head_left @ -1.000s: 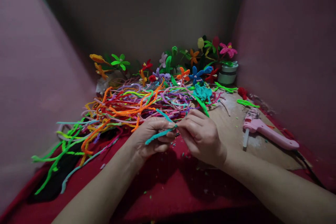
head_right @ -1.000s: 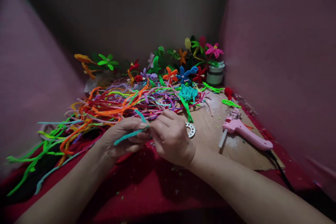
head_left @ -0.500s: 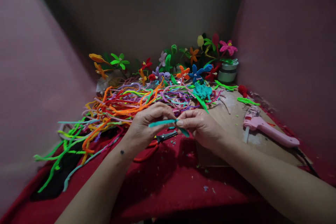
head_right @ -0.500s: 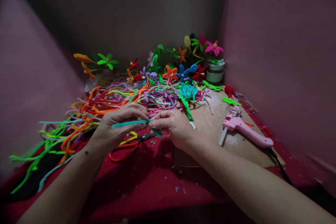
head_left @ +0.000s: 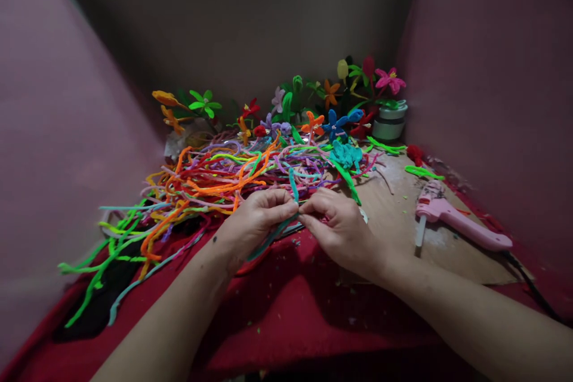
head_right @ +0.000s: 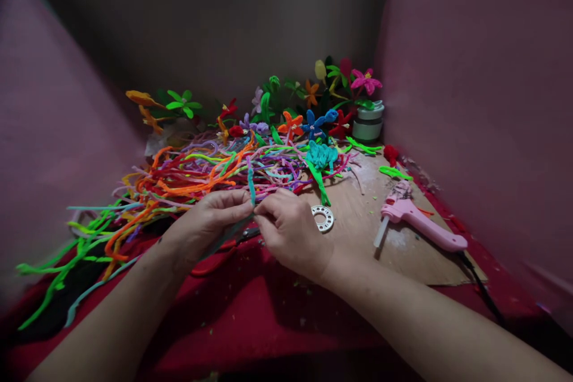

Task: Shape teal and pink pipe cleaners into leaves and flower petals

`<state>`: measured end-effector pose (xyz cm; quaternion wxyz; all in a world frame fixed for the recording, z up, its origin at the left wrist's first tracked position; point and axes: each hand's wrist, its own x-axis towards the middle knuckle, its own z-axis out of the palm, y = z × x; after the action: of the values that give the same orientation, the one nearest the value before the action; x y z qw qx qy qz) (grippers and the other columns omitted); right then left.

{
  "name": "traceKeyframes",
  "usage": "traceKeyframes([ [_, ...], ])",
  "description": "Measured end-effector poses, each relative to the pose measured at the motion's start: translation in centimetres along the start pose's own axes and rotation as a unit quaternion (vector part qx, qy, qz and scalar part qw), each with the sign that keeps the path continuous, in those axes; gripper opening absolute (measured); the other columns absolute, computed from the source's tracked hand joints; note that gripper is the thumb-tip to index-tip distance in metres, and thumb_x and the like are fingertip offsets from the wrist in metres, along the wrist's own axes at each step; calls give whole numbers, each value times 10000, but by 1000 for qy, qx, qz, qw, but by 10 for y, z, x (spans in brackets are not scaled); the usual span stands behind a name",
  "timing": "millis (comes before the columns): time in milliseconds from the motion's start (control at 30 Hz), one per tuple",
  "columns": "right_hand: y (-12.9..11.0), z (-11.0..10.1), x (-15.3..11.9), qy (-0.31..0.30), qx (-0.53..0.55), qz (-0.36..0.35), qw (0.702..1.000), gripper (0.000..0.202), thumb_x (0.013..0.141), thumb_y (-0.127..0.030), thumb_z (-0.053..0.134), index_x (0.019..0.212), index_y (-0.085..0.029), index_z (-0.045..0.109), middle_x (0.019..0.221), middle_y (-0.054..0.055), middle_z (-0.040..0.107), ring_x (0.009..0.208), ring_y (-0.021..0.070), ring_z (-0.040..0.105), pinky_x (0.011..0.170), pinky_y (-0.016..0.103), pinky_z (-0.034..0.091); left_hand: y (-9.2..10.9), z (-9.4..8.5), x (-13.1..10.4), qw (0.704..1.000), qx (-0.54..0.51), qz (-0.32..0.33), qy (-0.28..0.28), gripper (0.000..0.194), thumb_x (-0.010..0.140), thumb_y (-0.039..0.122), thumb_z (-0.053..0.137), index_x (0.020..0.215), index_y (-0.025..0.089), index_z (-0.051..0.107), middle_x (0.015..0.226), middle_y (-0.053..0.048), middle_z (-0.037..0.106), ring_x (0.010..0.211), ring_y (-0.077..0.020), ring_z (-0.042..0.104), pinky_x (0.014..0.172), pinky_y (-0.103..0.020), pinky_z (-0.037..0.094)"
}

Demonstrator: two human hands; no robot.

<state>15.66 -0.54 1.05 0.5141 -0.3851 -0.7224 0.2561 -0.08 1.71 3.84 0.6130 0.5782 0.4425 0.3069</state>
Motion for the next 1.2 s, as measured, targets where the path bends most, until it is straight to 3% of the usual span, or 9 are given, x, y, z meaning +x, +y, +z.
traceKeyframes([
  [100,4,0,7,-41,187,180,965,59,705,-194,596,692,-141,620,648,3,590,602,102,495,571,243,386,3,-1,-1,996,64,48,44,243,726,332,610,646,147,476,566,52,408,489,-51,333,454,-176,258],
  [200,8,0,10,-42,264,267,926,98,637,-216,651,644,-124,618,595,-10,567,559,89,470,567,242,367,4,0,-2,978,162,104,83,220,763,318,569,649,150,484,578,51,421,511,-60,345,478,-181,285],
  [300,11,2,9,-12,268,274,924,134,612,-248,669,625,-126,617,589,-13,565,556,89,464,577,251,356,-3,3,-1,929,294,181,136,167,812,301,512,737,156,549,652,18,519,590,-95,454,566,-207,362],
  [500,16,6,6,25,279,268,922,135,605,-253,672,614,-134,609,586,-17,570,560,91,470,589,253,368,-24,6,0,746,567,312,158,215,864,175,394,984,155,572,886,-92,613,821,-183,556,710,-274,395],
  [667,17,6,6,17,238,246,939,126,653,-226,629,578,-143,571,546,-37,517,539,82,432,553,240,344,-20,7,-3,713,633,277,124,195,853,132,366,868,169,557,806,-64,583,683,-154,514,591,-248,353],
  [833,12,5,4,-5,127,184,975,122,733,-203,565,630,-149,598,601,-7,557,592,113,486,577,253,386,-12,7,-4,741,609,244,142,179,822,122,386,684,180,485,664,-27,520,586,-139,447,544,-249,296],
  [1000,9,-4,5,112,-131,-61,983,204,790,-168,554,964,-201,657,898,68,593,877,196,496,781,361,404,-6,4,-5,803,544,212,118,190,803,123,422,624,188,433,620,-2,495,568,-121,440,544,-227,297],
  [1100,11,-8,7,28,-193,-118,974,159,808,-155,550,844,-211,694,804,55,610,849,194,481,776,361,400,-4,2,-5,812,537,205,103,200,806,123,418,617,188,423,611,2,486,569,-119,435,543,-225,291],
  [1200,11,-8,8,-24,-190,-77,978,155,807,-141,550,759,-177,693,718,51,610,772,174,499,712,321,414,-4,2,-5,819,525,204,109,209,817,149,431,612,185,425,611,2,482,576,-117,429,549,-224,297],
])
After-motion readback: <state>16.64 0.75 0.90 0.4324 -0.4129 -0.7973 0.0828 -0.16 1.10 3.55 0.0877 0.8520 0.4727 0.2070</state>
